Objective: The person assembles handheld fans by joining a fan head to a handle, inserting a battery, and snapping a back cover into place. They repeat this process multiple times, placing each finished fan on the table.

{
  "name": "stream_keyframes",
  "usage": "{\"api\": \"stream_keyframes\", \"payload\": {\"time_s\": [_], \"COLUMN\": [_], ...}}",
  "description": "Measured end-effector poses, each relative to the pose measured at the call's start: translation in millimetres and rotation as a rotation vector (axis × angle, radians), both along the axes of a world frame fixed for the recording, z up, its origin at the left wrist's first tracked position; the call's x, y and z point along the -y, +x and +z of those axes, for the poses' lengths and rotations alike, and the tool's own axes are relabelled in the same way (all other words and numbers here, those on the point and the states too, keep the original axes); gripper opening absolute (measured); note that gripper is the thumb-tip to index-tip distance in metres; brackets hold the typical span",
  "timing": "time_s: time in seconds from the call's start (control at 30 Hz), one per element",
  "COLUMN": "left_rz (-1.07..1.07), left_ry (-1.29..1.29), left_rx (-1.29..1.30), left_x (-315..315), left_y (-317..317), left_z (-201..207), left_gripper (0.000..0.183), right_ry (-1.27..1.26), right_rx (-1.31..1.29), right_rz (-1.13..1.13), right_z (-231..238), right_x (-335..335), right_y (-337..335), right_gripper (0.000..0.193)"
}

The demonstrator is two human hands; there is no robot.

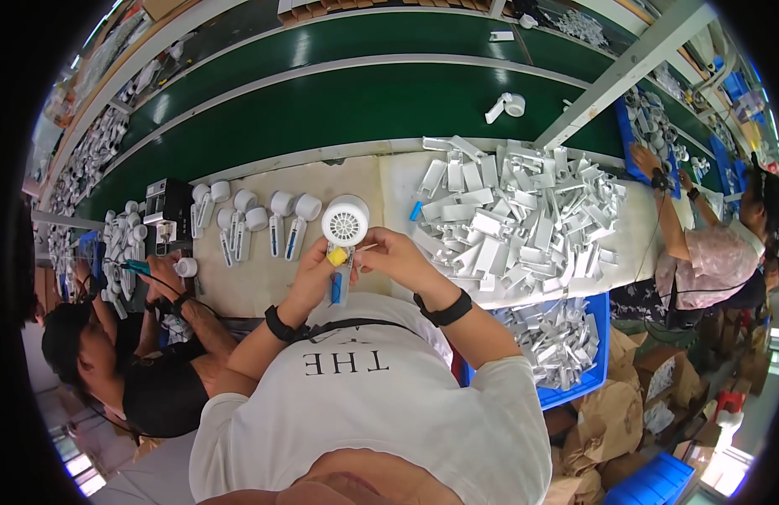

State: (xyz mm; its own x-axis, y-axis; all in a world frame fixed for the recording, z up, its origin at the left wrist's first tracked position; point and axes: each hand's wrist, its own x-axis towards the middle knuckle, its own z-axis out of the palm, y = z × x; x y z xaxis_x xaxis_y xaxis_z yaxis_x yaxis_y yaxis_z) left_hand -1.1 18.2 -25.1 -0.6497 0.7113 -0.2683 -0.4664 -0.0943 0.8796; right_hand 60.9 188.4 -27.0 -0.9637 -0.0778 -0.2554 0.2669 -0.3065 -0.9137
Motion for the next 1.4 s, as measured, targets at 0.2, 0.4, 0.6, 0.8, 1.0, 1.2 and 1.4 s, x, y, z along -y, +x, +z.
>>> {"api": "stream_keyframes", "payload": {"time_s": [0.2, 0.4, 0.6, 0.8, 1.0, 1.2, 1.4], "left_rz": [-0.020, 0.001, 0.135, -0.005, 0.174, 0.236, 0.119], "left_ry": [0.003, -0.049, -0.026, -0.049, -0.184, 0.058, 0.208], "left_rx": [-0.077, -0.217, -0.304, -0.286, -0.143, 0.054, 0.236], "left_x": [0.6, -0.1, 0.1, 8.0, 34.4, 13.1, -8.2], "left_y": [-1.6, -0.5, -11.5, -14.8, -30.3, -31.1, -17.7], "left_z": [-3.7, -6.6, -16.4, -15.7, -15.3, 1.7, -12.2], "left_gripper": [0.021, 0.020, 0.025, 0.027, 0.025, 0.028, 0.031], "right_ry": [-0.010, -0.120, 0.723, 0.534, 1.386, 1.447, 1.363], "right_rx": [0.026, -0.035, -0.248, -0.402, -0.136, 0.256, 0.633], "right_rz": [-0.026, -0.001, -0.254, -0.257, -0.750, -0.560, -0.441], "right_z": [1.8, 1.4, 5.2, -11.3, -77.2, -105.4, -122.4], "right_x": [0.9, 9.0, 26.2, 4.2, -88.8, -123.4, -109.3], "right_y": [-5.2, -10.2, -11.1, 9.1, 78.7, 118.2, 92.0], "right_gripper": [0.032, 0.030, 0.032, 0.028, 0.015, 0.021, 0.073]}}
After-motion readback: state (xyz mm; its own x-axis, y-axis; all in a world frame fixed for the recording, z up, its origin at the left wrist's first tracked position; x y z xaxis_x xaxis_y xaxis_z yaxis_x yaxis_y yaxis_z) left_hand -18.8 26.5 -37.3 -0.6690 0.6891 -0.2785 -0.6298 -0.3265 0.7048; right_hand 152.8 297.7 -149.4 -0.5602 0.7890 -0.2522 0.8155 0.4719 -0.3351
